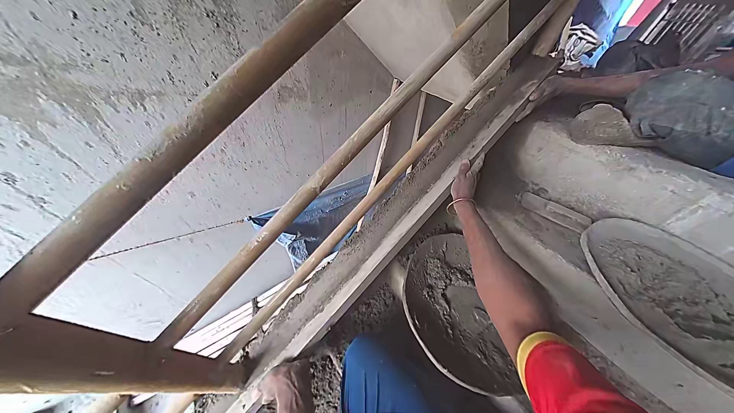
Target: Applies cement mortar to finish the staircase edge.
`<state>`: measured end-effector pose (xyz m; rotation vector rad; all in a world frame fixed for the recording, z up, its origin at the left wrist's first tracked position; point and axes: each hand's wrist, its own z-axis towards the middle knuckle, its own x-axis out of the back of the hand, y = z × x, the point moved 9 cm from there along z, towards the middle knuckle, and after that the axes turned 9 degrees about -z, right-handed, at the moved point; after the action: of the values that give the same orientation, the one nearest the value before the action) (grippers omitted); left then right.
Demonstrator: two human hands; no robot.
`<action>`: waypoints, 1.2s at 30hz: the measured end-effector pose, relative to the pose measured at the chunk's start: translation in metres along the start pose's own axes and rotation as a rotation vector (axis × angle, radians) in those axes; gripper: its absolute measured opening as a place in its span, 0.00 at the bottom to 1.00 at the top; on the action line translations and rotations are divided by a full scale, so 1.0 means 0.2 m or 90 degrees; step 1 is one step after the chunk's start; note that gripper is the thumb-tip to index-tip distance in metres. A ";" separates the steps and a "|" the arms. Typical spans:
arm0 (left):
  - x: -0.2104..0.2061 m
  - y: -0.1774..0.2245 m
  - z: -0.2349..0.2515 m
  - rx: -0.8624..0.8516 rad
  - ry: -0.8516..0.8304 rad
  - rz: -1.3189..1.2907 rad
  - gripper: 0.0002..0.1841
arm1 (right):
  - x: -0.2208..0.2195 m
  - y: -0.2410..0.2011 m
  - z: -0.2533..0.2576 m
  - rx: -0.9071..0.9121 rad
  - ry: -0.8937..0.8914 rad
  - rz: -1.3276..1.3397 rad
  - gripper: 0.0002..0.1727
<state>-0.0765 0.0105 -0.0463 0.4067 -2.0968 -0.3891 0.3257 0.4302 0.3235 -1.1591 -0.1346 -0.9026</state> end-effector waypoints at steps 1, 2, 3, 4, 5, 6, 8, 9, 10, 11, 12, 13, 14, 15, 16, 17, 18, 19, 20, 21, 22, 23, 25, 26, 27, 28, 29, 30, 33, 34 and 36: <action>0.01 0.01 -0.01 -0.013 0.006 -0.008 0.28 | -0.01 0.01 0.02 -0.002 0.009 0.001 0.41; 0.01 0.01 -0.01 -0.010 0.008 -0.045 0.28 | -0.03 0.04 0.07 0.001 0.033 0.007 0.40; 0.00 0.01 0.00 -0.002 0.017 -0.058 0.29 | -0.05 0.05 0.09 0.003 0.044 0.003 0.40; -0.01 0.00 0.02 0.005 0.027 -0.062 0.30 | -0.05 0.05 0.10 0.001 0.045 -0.005 0.40; -0.03 -0.02 0.04 0.020 0.030 -0.074 0.31 | -0.05 0.05 0.10 -0.002 0.041 -0.017 0.40; -0.04 -0.03 0.05 0.032 0.031 -0.089 0.32 | -0.05 0.05 0.10 -0.006 0.038 -0.025 0.40; -0.04 -0.04 0.06 0.039 0.042 -0.117 0.33 | -0.04 0.03 0.09 -0.021 0.033 -0.027 0.39; -0.04 -0.04 0.06 0.037 0.051 -0.120 0.32 | -0.04 0.03 0.09 -0.026 0.028 -0.029 0.39; -0.04 -0.03 0.05 0.031 0.058 -0.127 0.31 | -0.04 0.03 0.09 -0.026 0.027 -0.033 0.39; -0.04 -0.04 0.05 0.035 0.063 -0.147 0.31 | -0.04 0.03 0.09 -0.026 0.029 -0.037 0.39; -0.04 -0.04 0.05 0.044 0.061 -0.173 0.32 | -0.05 0.04 0.09 -0.022 0.028 -0.040 0.39; -0.04 -0.05 0.06 0.043 0.053 -0.169 0.33 | -0.07 0.05 0.08 -0.017 0.030 -0.038 0.39; -0.05 -0.07 0.07 0.035 0.041 -0.143 0.33 | -0.08 0.07 0.05 -0.017 0.023 -0.038 0.39; -0.06 -0.10 0.09 0.028 0.031 -0.123 0.32 | -0.11 0.09 0.00 -0.018 0.011 -0.037 0.40; -0.07 -0.15 0.14 0.026 0.029 -0.132 0.33 | -0.13 0.12 -0.08 -0.030 -0.007 -0.043 0.40; -0.12 -0.20 0.21 0.035 0.028 -0.168 0.35 | -0.14 0.13 -0.15 -0.050 -0.022 -0.050 0.41; -0.18 -0.27 0.29 0.041 0.032 -0.178 0.35 | -0.15 0.13 -0.19 -0.053 -0.040 -0.060 0.41; -0.20 -0.33 0.33 0.043 0.034 -0.173 0.34 | -0.15 0.13 -0.24 -0.050 -0.061 -0.064 0.41; -0.18 -0.35 0.33 0.055 0.034 -0.202 0.33 | -0.15 0.13 -0.27 -0.052 -0.075 -0.062 0.40; -0.15 -0.34 0.33 0.069 0.032 -0.234 0.32 | -0.17 0.12 -0.29 -0.045 -0.080 -0.061 0.40; -0.14 -0.35 0.34 0.071 0.038 -0.231 0.33 | -0.19 0.13 -0.30 -0.028 -0.080 -0.059 0.41; -0.14 -0.38 0.36 0.071 0.048 -0.199 0.34 | -0.23 0.16 -0.29 0.001 -0.079 -0.057 0.41; -0.13 -0.45 0.39 0.086 0.073 -0.175 0.35 | -0.26 0.21 -0.33 0.041 -0.073 -0.040 0.42; -0.11 -0.45 0.38 0.098 0.077 -0.199 0.34 | -0.25 0.22 -0.34 0.049 -0.069 -0.028 0.42; -0.09 -0.46 0.37 0.117 0.084 -0.278 0.33 | -0.23 0.22 -0.35 0.048 -0.068 -0.017 0.42; -0.08 -0.50 0.36 0.143 0.104 -0.402 0.30 | -0.21 0.22 -0.38 0.039 -0.075 -0.015 0.42; -0.06 -0.55 0.35 0.168 0.139 -0.549 0.29 | -0.20 0.22 -0.42 0.019 -0.091 -0.008 0.43; -0.05 -0.59 0.35 0.183 0.174 -0.713 0.28 | -0.18 0.22 -0.45 0.004 -0.100 0.007 0.43; -0.03 -0.56 0.31 0.160 0.175 -0.934 0.27 | -0.11 0.18 -0.44 -0.010 -0.090 0.049 0.44; -0.02 -0.54 0.29 0.147 0.155 -0.880 0.27 | -0.09 0.17 -0.42 -0.008 -0.078 0.056 0.44; 0.00 -0.49 0.24 0.132 0.133 -0.761 0.27 | -0.06 0.15 -0.37 0.002 -0.060 0.070 0.44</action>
<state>-0.1042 -0.0723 -0.1121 1.7404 -1.4810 -0.7523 0.3116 0.3790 0.2634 -1.1953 -0.1469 -0.7514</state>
